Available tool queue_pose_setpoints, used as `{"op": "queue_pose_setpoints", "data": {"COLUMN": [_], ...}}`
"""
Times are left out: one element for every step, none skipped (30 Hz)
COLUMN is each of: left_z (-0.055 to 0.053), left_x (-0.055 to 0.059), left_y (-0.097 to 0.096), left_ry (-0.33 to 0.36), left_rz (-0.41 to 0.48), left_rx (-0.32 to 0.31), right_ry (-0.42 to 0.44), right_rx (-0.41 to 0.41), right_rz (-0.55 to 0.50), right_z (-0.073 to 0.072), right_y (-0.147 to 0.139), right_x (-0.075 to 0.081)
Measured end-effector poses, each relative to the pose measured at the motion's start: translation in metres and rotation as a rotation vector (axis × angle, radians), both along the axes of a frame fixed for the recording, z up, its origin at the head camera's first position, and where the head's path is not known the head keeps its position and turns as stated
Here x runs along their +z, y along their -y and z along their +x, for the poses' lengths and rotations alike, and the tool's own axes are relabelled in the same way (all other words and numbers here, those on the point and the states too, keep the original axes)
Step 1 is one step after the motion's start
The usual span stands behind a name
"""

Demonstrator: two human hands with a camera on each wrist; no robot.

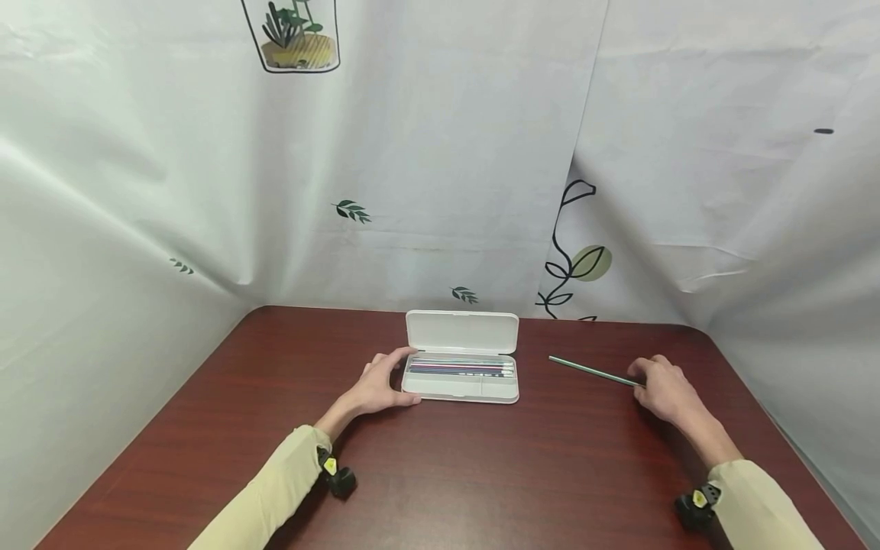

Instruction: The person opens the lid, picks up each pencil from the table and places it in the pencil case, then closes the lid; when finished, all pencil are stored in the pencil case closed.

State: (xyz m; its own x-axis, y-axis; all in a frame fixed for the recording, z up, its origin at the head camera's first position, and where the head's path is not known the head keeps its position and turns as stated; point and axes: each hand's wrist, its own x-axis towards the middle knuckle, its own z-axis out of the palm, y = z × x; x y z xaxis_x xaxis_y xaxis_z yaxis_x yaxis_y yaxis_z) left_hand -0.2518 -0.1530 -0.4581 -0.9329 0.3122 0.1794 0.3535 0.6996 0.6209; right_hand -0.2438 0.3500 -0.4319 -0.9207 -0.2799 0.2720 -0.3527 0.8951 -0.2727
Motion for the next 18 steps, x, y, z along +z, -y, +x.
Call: {"op": "queue_pose_setpoints", "data": {"left_z": [0.0001, 0.0000, 0.0001, -0.0001, -0.0004, -0.0002, 0.0000, 0.0001, 0.0003, 0.0003, 0.0006, 0.0009, 0.0009, 0.0009, 0.0009, 0.0008, 0.0008, 0.0008], "left_x": [0.0002, 0.0000, 0.0001, -0.0001, -0.0002, 0.0000, 0.0002, 0.0003, 0.0004, 0.0005, 0.0008, 0.0010, 0.0010, 0.0008, 0.0008, 0.0007, 0.0007, 0.0006], "left_y": [0.0001, 0.0000, 0.0000, 0.0000, -0.0001, -0.0001, -0.0001, -0.0002, -0.0003, -0.0005, -0.0006, -0.0008, -0.0010, -0.0011, -0.0012, -0.0012, -0.0012, -0.0011], "left_ry": [0.002, -0.002, -0.004, -0.006, -0.007, -0.003, 0.001, 0.004, 0.008, 0.010, 0.011, 0.016, 0.015, 0.014, 0.014, 0.015, 0.015, 0.015], "left_rz": [0.001, 0.001, 0.003, 0.004, 0.004, 0.005, 0.005, 0.004, 0.007, 0.008, 0.011, 0.012, 0.014, 0.015, 0.016, 0.015, 0.015, 0.015], "left_rx": [0.001, 0.000, 0.000, -0.001, -0.002, 0.000, 0.001, 0.002, 0.004, 0.006, 0.008, 0.011, 0.012, 0.014, 0.015, 0.015, 0.016, 0.016], "right_ry": [0.003, 0.007, 0.006, 0.007, 0.007, 0.009, 0.008, 0.008, 0.008, 0.009, 0.010, 0.009, 0.009, 0.011, 0.014, 0.016, 0.022, 0.028], "right_rx": [0.001, 0.002, 0.003, 0.005, 0.006, 0.007, 0.009, 0.010, 0.009, 0.009, 0.009, 0.009, 0.009, 0.007, 0.006, 0.005, 0.005, 0.004], "right_rz": [0.002, 0.002, 0.004, 0.004, 0.005, 0.008, 0.012, 0.016, 0.020, 0.023, 0.027, 0.029, 0.032, 0.032, 0.033, 0.036, 0.038, 0.041], "right_z": [-0.0003, -0.0007, -0.0011, -0.0015, -0.0018, -0.0022, -0.0026, -0.0030, -0.0033, -0.0035, -0.0036, -0.0036, -0.0035, -0.0032, -0.0030, -0.0028, -0.0026, -0.0024], "right_y": [0.0002, 0.0003, 0.0005, 0.0007, 0.0009, 0.0013, 0.0015, 0.0017, 0.0019, 0.0020, 0.0023, 0.0024, 0.0025, 0.0027, 0.0030, 0.0032, 0.0035, 0.0038], "right_x": [0.0000, -0.0001, -0.0002, -0.0003, -0.0004, -0.0005, -0.0006, -0.0007, -0.0007, -0.0007, -0.0006, -0.0007, -0.0007, -0.0006, -0.0006, -0.0004, -0.0003, -0.0001]}}
